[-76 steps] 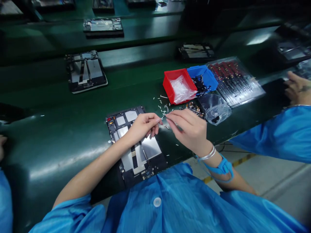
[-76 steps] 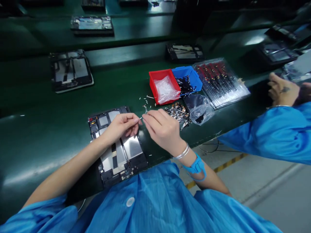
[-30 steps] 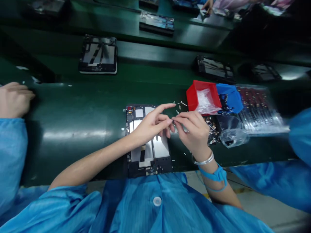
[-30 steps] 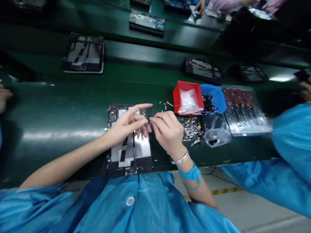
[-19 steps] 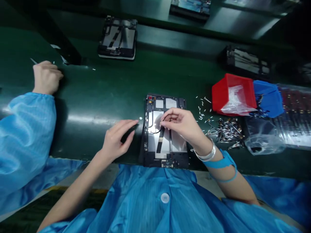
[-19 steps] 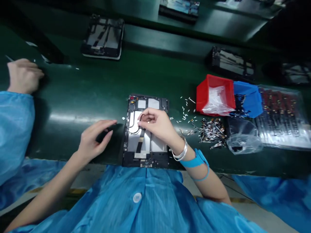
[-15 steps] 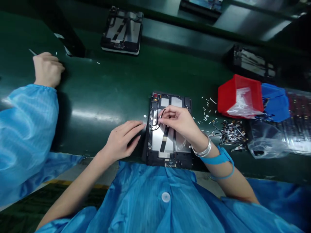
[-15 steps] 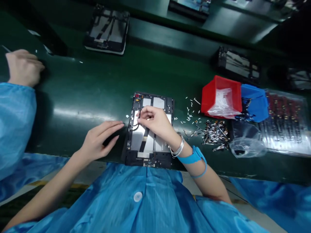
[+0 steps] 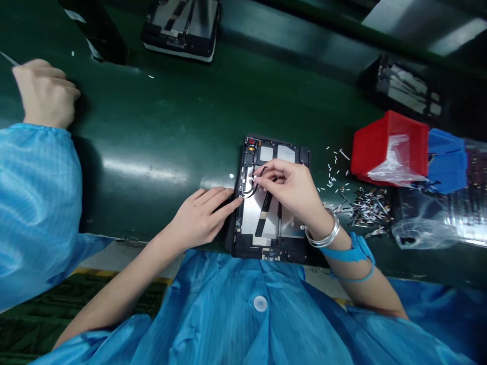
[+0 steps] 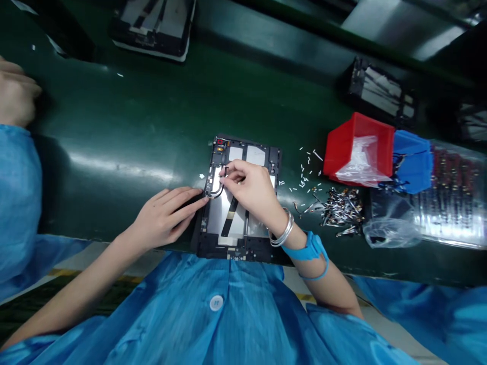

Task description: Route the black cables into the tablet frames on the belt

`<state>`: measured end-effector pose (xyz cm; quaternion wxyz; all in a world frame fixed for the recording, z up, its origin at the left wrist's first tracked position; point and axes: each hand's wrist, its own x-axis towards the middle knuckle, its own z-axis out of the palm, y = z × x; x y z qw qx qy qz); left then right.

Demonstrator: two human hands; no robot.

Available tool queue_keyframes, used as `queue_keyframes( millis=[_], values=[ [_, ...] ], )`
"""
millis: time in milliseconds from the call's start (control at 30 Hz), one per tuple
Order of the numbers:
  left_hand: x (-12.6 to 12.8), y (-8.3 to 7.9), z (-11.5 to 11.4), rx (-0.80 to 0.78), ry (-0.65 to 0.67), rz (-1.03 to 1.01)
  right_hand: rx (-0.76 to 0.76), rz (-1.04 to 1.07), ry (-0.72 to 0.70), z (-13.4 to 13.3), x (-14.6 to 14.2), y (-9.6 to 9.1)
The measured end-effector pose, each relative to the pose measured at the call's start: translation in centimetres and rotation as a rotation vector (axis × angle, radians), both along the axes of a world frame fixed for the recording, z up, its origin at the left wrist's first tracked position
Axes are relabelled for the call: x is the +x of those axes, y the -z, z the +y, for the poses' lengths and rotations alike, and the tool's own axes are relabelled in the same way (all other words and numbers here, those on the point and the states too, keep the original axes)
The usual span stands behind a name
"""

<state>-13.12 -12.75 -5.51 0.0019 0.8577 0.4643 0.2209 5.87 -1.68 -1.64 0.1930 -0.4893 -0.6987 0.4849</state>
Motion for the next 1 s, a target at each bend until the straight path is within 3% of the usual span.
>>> queue_keyframes(
  millis=[167, 367, 633, 867, 1000],
  values=[
    [0.1, 0.0, -0.2, 0.045, -0.029, 0.054, -0.044, 0.029, -0.015, 0.6, 0.2, 0.0],
    [0.1, 0.2, -0.3, 0.055, -0.011, 0.059, 0.059, -0.069, -0.039, 1.3, 0.3, -0.3],
    [0.2, -0.1, -0.2, 0.052, -0.009, 0.013, -0.151, 0.05, -0.072, 2.4, 0.5, -0.1],
    [0.5, -0.7, 0.2, -0.047, 0.069, 0.055, 0.038, -0.139, -0.093, 2.3, 0.2, -0.1],
    [0.7, -0.8, 0.6, -0.098, 0.076, 0.093, 0.07, -0.236, -0.119, 2.3, 0.0, -0.5]
  ],
)
